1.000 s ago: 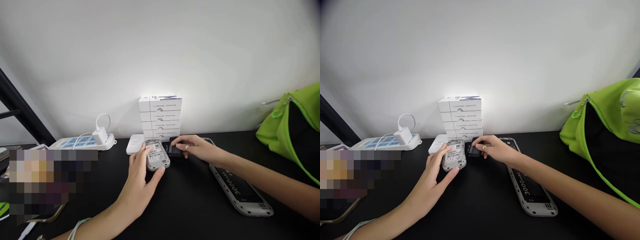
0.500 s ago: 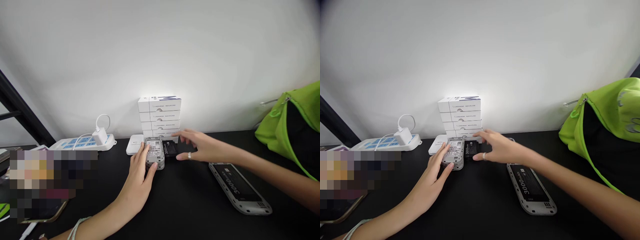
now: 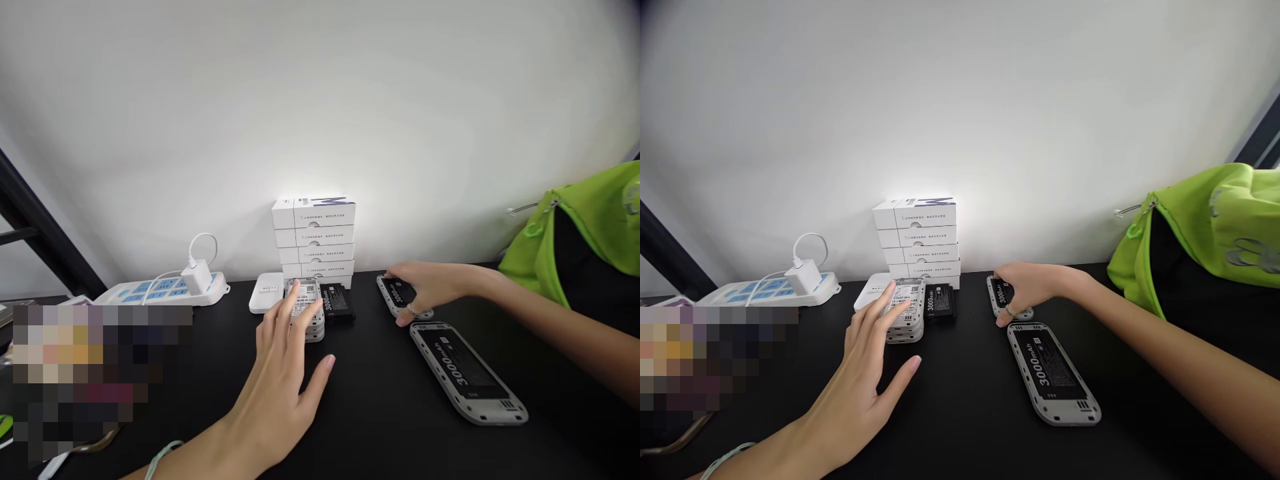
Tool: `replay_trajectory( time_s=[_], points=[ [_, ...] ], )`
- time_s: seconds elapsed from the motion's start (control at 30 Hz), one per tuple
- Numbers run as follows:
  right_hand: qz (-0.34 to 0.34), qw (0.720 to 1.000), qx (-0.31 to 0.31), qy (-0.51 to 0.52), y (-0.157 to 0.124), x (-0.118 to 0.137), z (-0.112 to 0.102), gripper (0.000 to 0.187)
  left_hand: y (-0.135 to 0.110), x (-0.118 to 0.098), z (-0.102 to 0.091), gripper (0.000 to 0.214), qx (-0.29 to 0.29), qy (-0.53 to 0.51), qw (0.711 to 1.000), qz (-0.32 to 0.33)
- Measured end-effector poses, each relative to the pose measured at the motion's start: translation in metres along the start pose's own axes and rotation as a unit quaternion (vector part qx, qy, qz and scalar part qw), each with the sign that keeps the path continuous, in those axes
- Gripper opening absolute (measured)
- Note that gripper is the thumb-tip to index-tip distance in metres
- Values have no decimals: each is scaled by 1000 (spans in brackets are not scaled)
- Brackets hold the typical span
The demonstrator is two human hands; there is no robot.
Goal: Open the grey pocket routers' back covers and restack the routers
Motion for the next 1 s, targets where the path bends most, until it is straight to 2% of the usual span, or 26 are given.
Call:
replay_trajectory(
  time_s=[0.13, 0.23, 0.3, 0.33, 0.4, 0.5, 0.6, 0.73, 0.87, 1.0],
  points=[
    [17, 999, 22, -42, 2, 9, -5, 76, -4, -7, -3, 54, 27, -12, 998, 47],
    [22, 998, -1, -67, -2, 44, -19, 77, -9, -16, -6, 45, 40, -38, 992, 115],
    [-5, 998, -14, -65, -8, 79, -24, 79, -12, -21, -8, 44, 37, -74, 984, 156],
    [-26, 998, -3, -53, -11, 98, -21, 79, -13, -22, -9, 49, 37, -100, 980, 165],
    [-67, 997, 26, -11, -17, 132, -10, 75, -13, -22, -9, 74, 53, -159, 975, 148],
    [-71, 995, 60, 33, -24, 159, 14, 73, -12, -16, 1, 107, 116, -199, 971, 66],
    [-99, 993, 43, 54, -25, 165, 34, 73, -15, -7, 15, 114, 184, -162, 970, 2],
    [-113, 990, 23, 78, -20, 156, 47, 54, -19, 2, 25, 128, 213, -135, 967, -24],
    [-93, 989, 23, 110, -12, 154, 42, 46, -18, -1, 22, 126, 198, -141, 970, -9],
    [-88, 986, -32, 139, -14, 159, 28, 39, -12, -11, 8, 119, 141, -177, 973, 56]
  ],
)
Point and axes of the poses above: each hand's wrist, its own y-axis towards the middle knuckle, its own z-axis out of the palm, x = y × z, the point moved 6 cm from there along y, towards the middle knuckle, and after that the axes turned 14 degrees about -z, right-handed, at the moved point
